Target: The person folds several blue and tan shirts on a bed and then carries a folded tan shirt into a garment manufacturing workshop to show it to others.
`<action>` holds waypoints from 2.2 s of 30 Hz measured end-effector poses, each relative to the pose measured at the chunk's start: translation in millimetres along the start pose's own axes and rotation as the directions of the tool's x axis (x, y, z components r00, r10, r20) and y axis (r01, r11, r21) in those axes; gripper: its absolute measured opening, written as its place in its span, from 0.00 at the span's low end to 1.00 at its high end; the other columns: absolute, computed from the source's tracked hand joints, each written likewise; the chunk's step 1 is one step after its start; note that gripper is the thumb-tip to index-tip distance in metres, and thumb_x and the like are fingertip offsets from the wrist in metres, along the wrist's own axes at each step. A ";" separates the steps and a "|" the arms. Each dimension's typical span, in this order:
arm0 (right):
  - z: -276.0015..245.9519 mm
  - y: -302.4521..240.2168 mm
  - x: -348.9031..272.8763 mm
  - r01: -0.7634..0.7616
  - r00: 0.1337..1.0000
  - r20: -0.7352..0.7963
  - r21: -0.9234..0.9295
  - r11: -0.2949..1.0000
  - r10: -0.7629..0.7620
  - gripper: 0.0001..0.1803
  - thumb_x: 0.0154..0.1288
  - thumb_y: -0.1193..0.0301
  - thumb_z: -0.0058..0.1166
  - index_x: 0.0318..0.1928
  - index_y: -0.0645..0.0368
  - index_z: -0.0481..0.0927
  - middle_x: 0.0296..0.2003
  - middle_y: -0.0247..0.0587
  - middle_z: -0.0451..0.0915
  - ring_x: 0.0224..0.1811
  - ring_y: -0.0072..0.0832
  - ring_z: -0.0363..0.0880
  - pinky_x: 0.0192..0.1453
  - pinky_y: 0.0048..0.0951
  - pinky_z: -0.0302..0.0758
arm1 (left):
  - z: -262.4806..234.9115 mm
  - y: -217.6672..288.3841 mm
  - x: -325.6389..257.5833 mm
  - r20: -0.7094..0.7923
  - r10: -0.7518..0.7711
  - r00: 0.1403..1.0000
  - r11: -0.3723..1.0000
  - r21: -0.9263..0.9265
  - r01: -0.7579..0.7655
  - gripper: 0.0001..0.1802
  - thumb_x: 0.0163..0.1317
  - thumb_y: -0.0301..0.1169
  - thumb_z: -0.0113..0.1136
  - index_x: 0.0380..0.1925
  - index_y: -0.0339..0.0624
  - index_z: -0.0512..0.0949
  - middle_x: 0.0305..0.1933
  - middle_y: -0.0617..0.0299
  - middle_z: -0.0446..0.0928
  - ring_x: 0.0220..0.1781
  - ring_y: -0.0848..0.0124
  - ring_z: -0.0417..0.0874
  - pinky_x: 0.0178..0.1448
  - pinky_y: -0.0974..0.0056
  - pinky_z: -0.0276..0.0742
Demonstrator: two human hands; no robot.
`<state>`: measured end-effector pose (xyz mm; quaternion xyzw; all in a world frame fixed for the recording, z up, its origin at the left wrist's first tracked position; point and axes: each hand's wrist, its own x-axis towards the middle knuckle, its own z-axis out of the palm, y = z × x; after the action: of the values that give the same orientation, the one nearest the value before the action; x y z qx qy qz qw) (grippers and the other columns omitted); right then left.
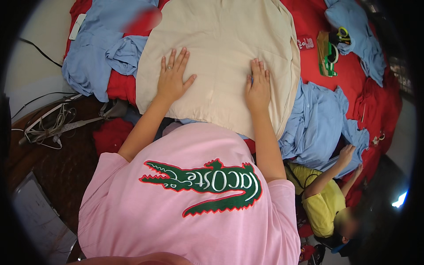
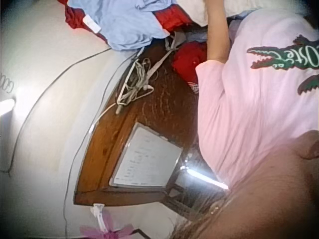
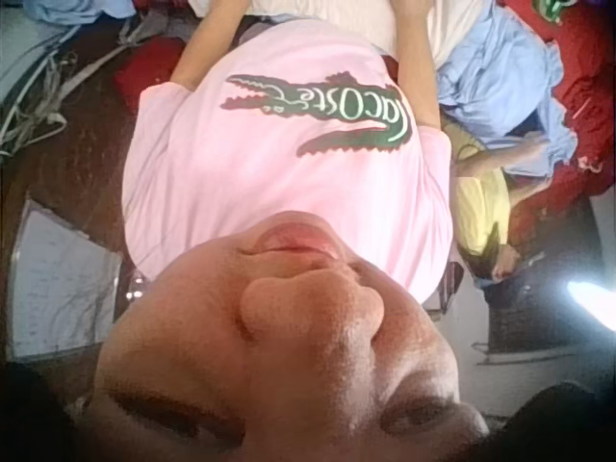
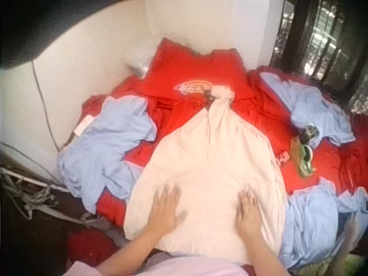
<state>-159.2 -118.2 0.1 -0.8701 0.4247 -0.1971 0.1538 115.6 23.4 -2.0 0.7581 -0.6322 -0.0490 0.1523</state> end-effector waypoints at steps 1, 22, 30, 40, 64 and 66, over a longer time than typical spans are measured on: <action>0.7 0.1 1.8 -0.001 1.000 -0.003 0.007 1.000 0.001 0.28 0.73 0.76 0.46 0.73 0.59 0.66 0.72 0.47 0.68 0.77 0.42 0.62 0.80 0.47 0.56 | 0.1 -0.5 2.2 0.005 0.000 1.000 1.000 -0.005 0.000 0.43 0.69 0.51 0.56 0.78 0.42 0.57 0.84 0.58 0.52 0.84 0.50 0.49 0.82 0.38 0.41; 40.2 7.3 168.7 0.250 0.968 -0.023 0.019 0.968 -0.250 0.33 0.64 0.83 0.45 0.71 0.63 0.66 0.68 0.53 0.72 0.74 0.46 0.67 0.79 0.44 0.60 | 12.9 -20.0 156.1 -0.076 0.138 0.988 0.990 0.012 -0.138 0.49 0.63 0.61 0.59 0.76 0.44 0.60 0.83 0.64 0.55 0.83 0.58 0.54 0.83 0.41 0.44; -35.4 32.5 150.7 -0.232 0.953 -0.014 0.615 0.754 0.304 0.13 0.73 0.79 0.46 0.54 0.62 0.77 0.53 0.43 0.84 0.49 0.26 0.85 0.53 0.25 0.78 | 10.9 -23.0 157.6 -0.072 0.137 0.988 0.989 -0.037 -0.140 0.43 0.64 0.55 0.61 0.74 0.44 0.64 0.82 0.62 0.57 0.84 0.58 0.52 0.83 0.41 0.44; -95.9 152.4 148.6 0.006 1.000 0.025 -0.259 0.966 0.001 0.34 0.55 0.84 0.50 0.64 0.48 0.76 0.65 0.38 0.75 0.57 0.44 0.82 0.51 0.45 0.82 | 28.6 -3.1 219.8 -0.188 0.177 0.966 0.973 -0.112 -0.200 0.34 0.60 0.46 0.67 0.67 0.60 0.73 0.78 0.61 0.62 0.84 0.54 0.51 0.81 0.33 0.40; -102.3 178.7 140.7 -0.240 0.750 -0.385 0.599 0.764 0.537 0.31 0.64 0.77 0.65 0.66 0.62 0.70 0.49 0.34 0.79 0.35 0.13 0.74 0.29 0.15 0.68 | -8.2 50.9 324.4 -0.385 -0.073 0.920 0.794 -0.580 -0.179 0.18 0.60 0.29 0.67 0.52 0.45 0.85 0.42 0.63 0.81 0.47 0.65 0.81 0.53 0.60 0.76; -110.8 141.7 140.0 -0.047 0.606 -0.585 0.650 0.759 0.539 0.25 0.66 0.77 0.64 0.62 0.60 0.73 0.47 0.32 0.79 0.31 0.10 0.69 0.27 0.15 0.62 | -5.6 68.5 310.9 -0.274 0.155 0.949 0.761 -0.580 -0.292 0.21 0.59 0.27 0.66 0.54 0.47 0.84 0.47 0.62 0.80 0.59 0.63 0.81 0.62 0.59 0.74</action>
<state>-229.2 -325.1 65.1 -0.5340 0.5127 -0.6231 0.2524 113.4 -288.9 60.2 0.5868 -0.6484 -0.1528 0.4603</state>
